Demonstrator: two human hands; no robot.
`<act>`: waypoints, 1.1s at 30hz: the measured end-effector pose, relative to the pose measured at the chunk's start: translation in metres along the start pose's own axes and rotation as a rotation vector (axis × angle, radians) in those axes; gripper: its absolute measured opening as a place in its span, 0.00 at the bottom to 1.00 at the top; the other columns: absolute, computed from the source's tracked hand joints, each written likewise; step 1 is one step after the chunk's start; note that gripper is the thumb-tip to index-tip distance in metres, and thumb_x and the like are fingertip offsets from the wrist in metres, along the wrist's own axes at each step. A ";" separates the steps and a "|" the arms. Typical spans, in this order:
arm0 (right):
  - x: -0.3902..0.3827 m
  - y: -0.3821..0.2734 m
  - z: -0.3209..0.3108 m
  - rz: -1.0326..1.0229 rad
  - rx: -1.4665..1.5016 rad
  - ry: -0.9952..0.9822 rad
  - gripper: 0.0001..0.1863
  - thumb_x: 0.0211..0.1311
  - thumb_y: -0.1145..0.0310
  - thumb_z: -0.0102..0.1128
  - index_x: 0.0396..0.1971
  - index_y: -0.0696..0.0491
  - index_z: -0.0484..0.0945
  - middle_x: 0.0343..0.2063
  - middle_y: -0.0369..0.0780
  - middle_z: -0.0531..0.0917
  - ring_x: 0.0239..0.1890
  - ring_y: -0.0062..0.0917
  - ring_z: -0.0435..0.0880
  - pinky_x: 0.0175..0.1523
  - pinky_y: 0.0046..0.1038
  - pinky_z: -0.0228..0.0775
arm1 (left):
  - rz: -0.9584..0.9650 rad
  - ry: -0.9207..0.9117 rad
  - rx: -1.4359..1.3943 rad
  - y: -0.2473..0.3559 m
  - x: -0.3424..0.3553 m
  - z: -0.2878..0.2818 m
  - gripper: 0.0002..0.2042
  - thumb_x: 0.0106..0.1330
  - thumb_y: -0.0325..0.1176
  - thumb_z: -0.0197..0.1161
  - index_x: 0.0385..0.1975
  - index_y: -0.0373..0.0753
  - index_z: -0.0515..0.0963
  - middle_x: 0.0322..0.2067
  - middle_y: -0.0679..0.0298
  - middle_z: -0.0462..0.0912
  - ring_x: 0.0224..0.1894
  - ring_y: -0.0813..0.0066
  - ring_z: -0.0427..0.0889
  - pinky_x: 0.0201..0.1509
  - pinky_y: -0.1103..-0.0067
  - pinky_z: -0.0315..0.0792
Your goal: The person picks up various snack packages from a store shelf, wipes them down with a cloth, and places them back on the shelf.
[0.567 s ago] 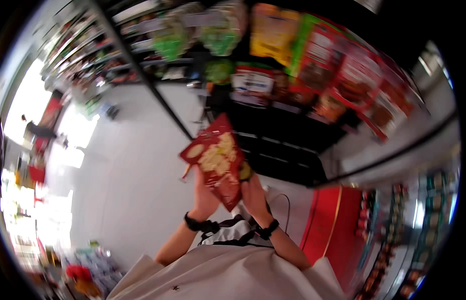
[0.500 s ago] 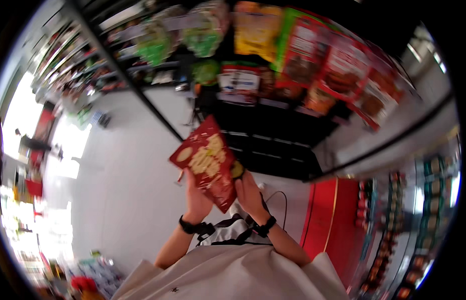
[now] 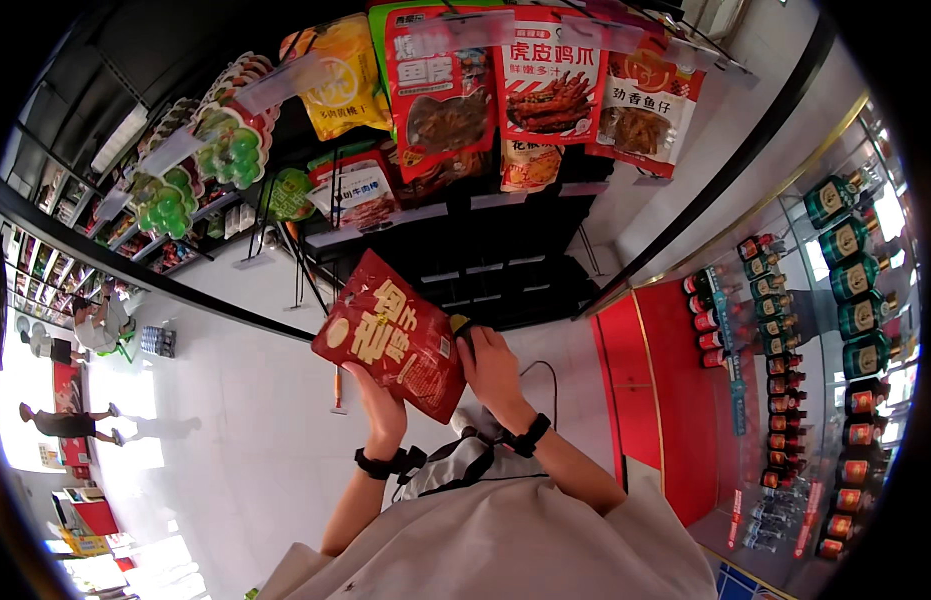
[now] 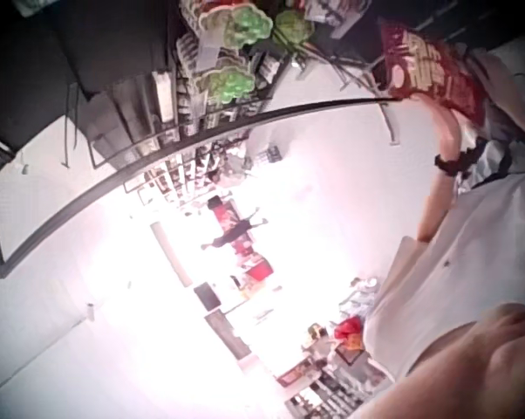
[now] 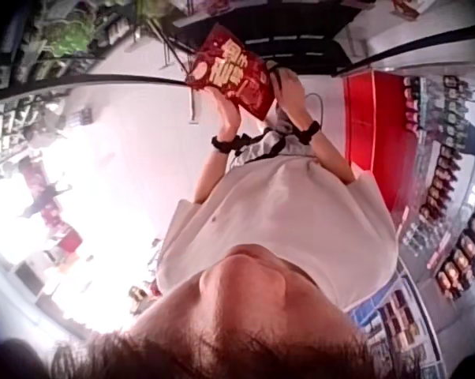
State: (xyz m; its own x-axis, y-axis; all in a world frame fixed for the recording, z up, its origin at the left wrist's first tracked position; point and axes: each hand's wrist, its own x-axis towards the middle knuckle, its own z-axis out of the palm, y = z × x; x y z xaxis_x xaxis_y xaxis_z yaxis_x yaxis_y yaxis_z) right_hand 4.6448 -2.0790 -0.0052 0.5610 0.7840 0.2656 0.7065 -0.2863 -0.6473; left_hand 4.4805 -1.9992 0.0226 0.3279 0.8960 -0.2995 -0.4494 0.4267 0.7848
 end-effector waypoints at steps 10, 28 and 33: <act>0.068 0.008 -0.039 0.121 0.542 -0.466 0.26 0.60 0.53 0.74 0.47 0.59 0.81 0.34 0.50 0.86 0.35 0.41 0.87 0.43 0.35 0.78 | 0.508 0.039 0.732 -0.066 0.038 0.037 0.34 0.85 0.54 0.31 0.77 0.32 0.58 0.77 0.46 0.57 0.77 0.51 0.60 0.79 0.64 0.55; 0.216 0.113 0.027 0.162 0.923 -0.576 0.19 0.75 0.58 0.64 0.52 0.59 0.82 0.35 0.34 0.87 0.38 0.17 0.82 0.46 0.23 0.74 | 0.267 -0.033 0.443 -0.024 0.193 0.064 0.37 0.74 0.29 0.66 0.78 0.35 0.52 0.72 0.53 0.68 0.70 0.65 0.71 0.72 0.70 0.67; 0.239 0.131 0.041 0.175 1.011 -0.721 0.21 0.76 0.55 0.64 0.55 0.56 0.81 0.44 0.34 0.87 0.46 0.16 0.80 0.54 0.23 0.73 | 0.349 0.021 0.484 -0.016 0.223 0.067 0.33 0.74 0.26 0.66 0.75 0.33 0.59 0.57 0.59 0.80 0.52 0.80 0.81 0.54 0.82 0.76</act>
State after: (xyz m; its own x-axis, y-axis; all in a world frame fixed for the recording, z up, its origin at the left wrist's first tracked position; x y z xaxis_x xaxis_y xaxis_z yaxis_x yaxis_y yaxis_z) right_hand 4.8537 -1.9069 -0.0555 0.0253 0.9920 -0.1236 -0.1797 -0.1171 -0.9767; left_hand 4.6170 -1.8144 -0.0203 0.2107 0.9775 0.0138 -0.0963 0.0067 0.9953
